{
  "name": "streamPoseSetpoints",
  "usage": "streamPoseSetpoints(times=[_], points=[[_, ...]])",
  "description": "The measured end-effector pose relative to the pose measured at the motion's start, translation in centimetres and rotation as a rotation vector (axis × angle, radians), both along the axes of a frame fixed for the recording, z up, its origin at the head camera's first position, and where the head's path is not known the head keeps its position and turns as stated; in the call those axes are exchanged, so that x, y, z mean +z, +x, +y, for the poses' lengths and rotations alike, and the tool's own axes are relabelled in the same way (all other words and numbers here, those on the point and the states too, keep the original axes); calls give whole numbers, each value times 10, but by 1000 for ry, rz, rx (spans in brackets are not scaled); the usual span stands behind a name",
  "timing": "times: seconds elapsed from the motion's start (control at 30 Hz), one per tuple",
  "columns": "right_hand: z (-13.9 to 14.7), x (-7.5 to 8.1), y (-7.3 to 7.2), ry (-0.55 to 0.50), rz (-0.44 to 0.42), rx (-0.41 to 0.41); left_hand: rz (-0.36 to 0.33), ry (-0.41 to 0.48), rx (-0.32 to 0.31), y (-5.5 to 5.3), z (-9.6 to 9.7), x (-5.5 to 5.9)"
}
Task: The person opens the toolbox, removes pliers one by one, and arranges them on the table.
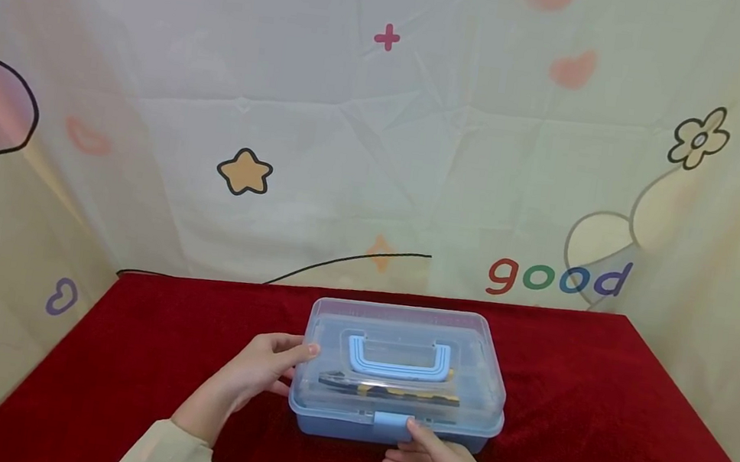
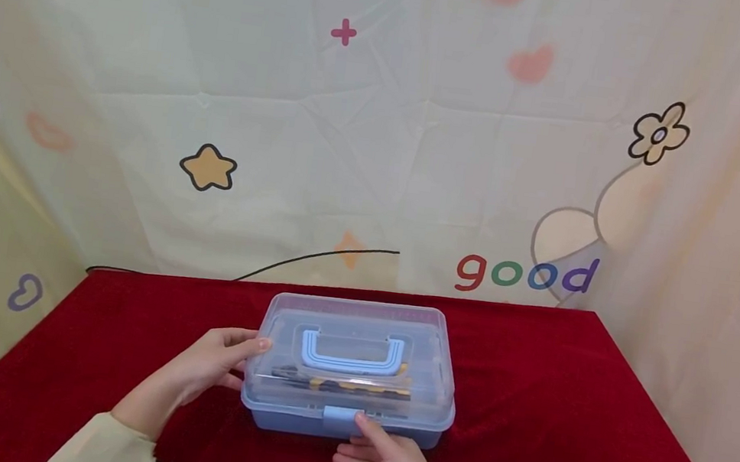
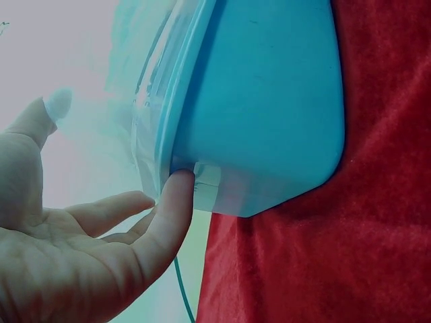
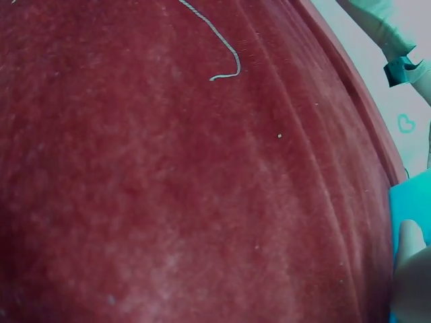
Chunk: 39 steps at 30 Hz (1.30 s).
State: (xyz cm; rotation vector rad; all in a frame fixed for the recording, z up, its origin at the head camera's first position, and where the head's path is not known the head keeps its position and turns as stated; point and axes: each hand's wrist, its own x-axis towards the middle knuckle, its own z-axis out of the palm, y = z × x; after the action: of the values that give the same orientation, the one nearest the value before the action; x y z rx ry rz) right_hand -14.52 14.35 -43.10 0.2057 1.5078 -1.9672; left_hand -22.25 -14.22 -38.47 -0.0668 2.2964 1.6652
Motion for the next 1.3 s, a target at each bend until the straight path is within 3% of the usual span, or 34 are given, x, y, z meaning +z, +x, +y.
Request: streamPoseSetpoints(times=[0.17, 0.37, 0.5, 0.63, 1.3], points=[[-1, 1, 0, 28, 3, -18, 1, -4, -12, 1, 0, 0], [-7, 15, -1, 73, 65, -33, 26, -1, -16, 0, 1, 2], [-5, 22, -1, 104, 60, -5, 24, 3, -9, 1, -1, 3], [-2, 23, -2, 120, 57, 26, 16, 3, -12, 2, 0, 2], [0, 24, 4, 89, 62, 31, 17, -25, 0, 4, 4, 3]])
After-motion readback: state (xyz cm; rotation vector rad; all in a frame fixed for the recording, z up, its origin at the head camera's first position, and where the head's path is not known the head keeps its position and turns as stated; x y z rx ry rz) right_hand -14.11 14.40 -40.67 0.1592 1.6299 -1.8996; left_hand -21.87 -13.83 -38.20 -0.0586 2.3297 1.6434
